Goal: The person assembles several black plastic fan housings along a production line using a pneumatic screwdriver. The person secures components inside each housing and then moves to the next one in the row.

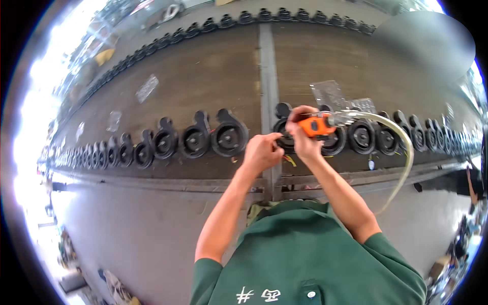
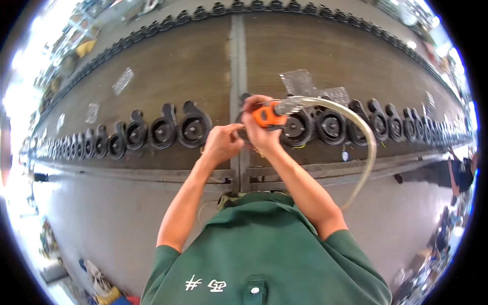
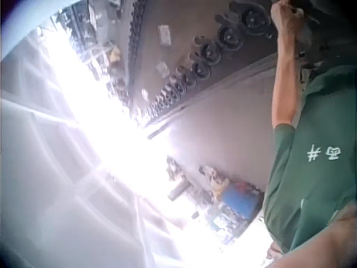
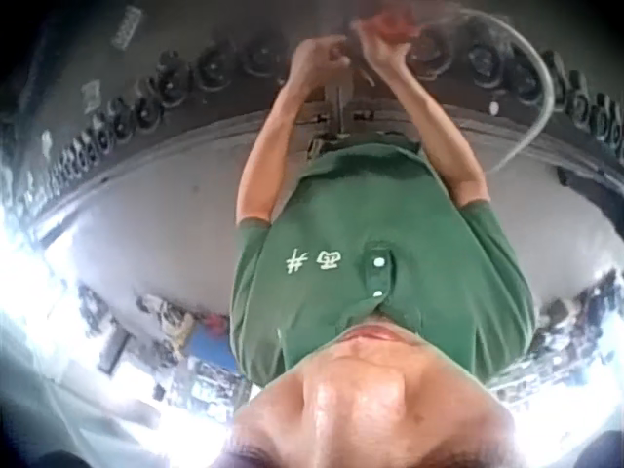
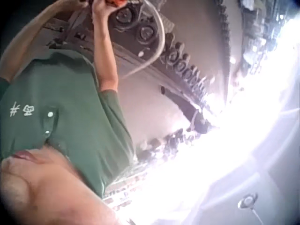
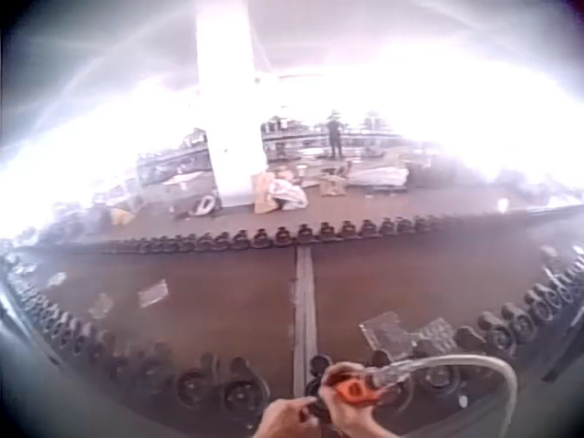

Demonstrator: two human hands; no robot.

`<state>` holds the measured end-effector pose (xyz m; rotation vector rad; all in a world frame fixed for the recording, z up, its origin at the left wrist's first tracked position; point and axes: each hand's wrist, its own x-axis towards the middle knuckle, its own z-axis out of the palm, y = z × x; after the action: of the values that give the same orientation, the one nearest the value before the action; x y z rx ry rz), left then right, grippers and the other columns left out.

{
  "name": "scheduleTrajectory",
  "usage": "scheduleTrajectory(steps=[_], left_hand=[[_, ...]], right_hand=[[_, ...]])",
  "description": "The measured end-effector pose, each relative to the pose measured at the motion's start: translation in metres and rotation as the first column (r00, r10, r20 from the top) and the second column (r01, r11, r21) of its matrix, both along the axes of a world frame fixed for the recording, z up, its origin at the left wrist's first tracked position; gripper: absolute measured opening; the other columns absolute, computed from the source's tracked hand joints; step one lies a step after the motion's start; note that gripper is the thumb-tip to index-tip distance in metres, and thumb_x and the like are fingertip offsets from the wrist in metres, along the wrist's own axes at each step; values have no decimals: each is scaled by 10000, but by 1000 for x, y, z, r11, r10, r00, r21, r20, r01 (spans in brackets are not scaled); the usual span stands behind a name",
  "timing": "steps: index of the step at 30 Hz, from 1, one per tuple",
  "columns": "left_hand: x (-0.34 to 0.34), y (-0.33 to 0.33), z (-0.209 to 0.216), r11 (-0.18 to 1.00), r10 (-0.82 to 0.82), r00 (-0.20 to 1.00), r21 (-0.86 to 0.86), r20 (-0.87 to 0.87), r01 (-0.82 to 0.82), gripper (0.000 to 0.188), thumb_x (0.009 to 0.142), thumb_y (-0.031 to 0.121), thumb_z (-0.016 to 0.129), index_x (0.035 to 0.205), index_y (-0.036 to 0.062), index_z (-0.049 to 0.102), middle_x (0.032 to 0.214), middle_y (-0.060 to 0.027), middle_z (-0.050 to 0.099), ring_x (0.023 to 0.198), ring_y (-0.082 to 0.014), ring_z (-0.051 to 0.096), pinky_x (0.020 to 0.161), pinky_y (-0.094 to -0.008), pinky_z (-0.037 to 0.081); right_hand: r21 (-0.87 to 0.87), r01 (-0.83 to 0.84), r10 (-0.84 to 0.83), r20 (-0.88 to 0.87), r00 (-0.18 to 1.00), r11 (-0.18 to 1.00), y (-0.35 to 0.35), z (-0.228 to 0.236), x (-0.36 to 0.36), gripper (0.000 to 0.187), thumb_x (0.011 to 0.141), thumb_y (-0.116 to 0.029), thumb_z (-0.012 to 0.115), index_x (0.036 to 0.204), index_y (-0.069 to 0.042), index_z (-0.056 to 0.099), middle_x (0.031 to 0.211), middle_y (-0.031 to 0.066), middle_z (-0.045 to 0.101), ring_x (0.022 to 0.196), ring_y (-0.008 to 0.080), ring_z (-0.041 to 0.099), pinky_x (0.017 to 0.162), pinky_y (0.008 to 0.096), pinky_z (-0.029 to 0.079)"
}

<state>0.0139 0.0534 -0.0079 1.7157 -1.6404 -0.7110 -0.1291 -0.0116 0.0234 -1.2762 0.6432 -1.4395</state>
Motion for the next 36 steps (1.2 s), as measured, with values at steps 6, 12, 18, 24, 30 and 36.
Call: scheduleTrajectory(steps=[6, 12, 18, 24, 30, 36], left_hand=[[-13, -16, -10, 985, -148, 946, 125, 288, 115, 446, 751, 157, 649, 1178, 62, 738, 761, -176, 706, 738, -350, 707, 724, -440, 569], [-17, -16, -7, 974, -194, 888, 190, 418, 123, 314, 792, 115, 611, 1088, 38, 679, 856, -196, 714, 875, -409, 696, 785, -499, 562], [-20, 4, -27, 992, 71, 984, -118, 161, -52, 429, 819, 78, 596, 1241, 63, 673, 848, -195, 701, 804, -408, 684, 778, -471, 569], [-52, 14, -50, 868, 496, 668, 312, -555, -385, 607, 842, 312, 792, 1239, -73, 542, 891, -189, 727, 668, -265, 730, 613, -375, 587], [-59, -9, -80, 833, 547, 618, 443, -564, -333, 526, 834, 336, 772, 1155, -27, 569, 1001, -207, 713, 796, -307, 744, 737, -410, 589], [-64, -7, -69, 855, 516, 611, 402, -600, -327, 504, 854, 244, 747, 1248, 0, 551, 1012, -191, 694, 718, -273, 726, 652, -398, 592]], right_hand=[[-4, 31, -30, 144, 989, 1000, -14, -38, -10, 294, 835, 92, 596, 1115, 6, 580, 912, 72, 636, 751, 117, 621, 664, 254, 531], [89, 32, -53, 246, 968, 996, -16, -38, -7, 250, 822, 85, 607, 1061, 12, 606, 855, 66, 651, 696, 109, 626, 618, 235, 525], [-2, -22, 22, 159, 987, 1000, -18, -38, -5, 235, 836, 80, 609, 1061, 12, 598, 861, 60, 648, 704, 104, 627, 629, 238, 529], [7, -262, 262, -2, 965, 965, -17, -44, -1, 243, 829, 74, 637, 1061, 6, 619, 905, 55, 662, 771, 99, 632, 680, 241, 525], [33, -283, 285, -124, 951, 959, -16, -44, 12, 253, 806, 74, 651, 1051, 9, 645, 887, 54, 670, 802, 107, 641, 709, 260, 540], [39, -252, 254, -43, 966, 967, -32, -23, 1, 275, 856, 58, 540, 1124, -1, 566, 957, 94, 628, 736, 167, 608, 701, 321, 535]])
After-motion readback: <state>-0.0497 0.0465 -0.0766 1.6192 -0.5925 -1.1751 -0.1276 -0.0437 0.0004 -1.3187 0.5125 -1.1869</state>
